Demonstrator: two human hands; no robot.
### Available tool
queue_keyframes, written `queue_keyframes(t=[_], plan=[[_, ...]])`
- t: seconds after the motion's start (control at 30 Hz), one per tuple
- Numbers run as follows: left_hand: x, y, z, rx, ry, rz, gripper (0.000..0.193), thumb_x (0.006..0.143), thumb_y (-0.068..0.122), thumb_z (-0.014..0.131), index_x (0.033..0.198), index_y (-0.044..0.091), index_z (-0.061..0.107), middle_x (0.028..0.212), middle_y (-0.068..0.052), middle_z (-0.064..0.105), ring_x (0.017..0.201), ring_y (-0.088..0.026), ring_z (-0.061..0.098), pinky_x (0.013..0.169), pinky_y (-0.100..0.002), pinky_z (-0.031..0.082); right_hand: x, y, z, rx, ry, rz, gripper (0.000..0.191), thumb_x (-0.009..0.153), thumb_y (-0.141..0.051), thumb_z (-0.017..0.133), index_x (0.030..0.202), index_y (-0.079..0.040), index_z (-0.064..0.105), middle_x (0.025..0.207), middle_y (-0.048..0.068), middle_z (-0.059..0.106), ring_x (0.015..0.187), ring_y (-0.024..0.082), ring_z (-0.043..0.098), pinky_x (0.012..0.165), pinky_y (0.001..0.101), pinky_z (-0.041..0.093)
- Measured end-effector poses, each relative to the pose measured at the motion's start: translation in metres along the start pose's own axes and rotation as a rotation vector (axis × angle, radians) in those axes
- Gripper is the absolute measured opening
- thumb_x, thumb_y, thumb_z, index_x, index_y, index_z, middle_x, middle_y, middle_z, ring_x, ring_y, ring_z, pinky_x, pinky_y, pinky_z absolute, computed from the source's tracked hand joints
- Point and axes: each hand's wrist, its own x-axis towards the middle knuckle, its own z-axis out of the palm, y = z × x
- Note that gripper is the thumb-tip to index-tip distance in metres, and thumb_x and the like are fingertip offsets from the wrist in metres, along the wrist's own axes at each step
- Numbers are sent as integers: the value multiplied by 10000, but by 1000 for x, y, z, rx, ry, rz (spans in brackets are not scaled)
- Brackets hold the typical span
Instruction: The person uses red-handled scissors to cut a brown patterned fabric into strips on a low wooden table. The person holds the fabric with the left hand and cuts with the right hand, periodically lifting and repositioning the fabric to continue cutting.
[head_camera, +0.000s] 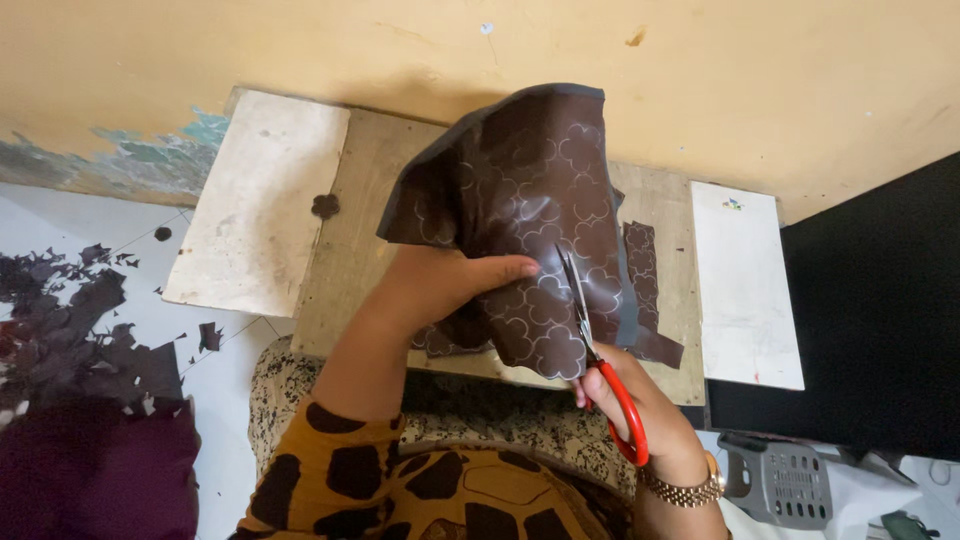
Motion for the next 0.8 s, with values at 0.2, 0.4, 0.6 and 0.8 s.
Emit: queue_keyframes(t=[0.2,0.4,0.6,0.8], plan=[[-5,16,3,-91,11,-63,802,732,212,889,1407,-5,515,1389,-106,619,1251,-217,598,1060,-355,512,-1,-7,5,-48,26,28,627,956,-635,498,1023,-34,665,756,54,614,732,173,596,698,306,516],[-12,23,4,-205,2,-20,687,776,180,867,1366,-7,569,1339,-110,658,1206,-210,632,1023,-348,552,-8,-23,13,0,17,-47,730,974,-702,431,1066,-14,657,893,71,647,846,171,613,779,313,514],[-17,26,7,-157,10,-92,617,772,202,866,1307,10,626,1293,-88,696,1158,-184,659,991,-325,563,-6,-30,14,14,12,-81,676,1016,-676,457,999,-21,626,883,61,599,829,166,576,761,309,500],[-21,27,10,-268,6,-235,568,775,220,852,1269,14,661,1261,-91,718,1107,-173,675,947,-313,580,-4,-27,19,12,129,-29,636,962,-630,534,1033,-9,652,798,40,580,719,141,526,638,293,470]])
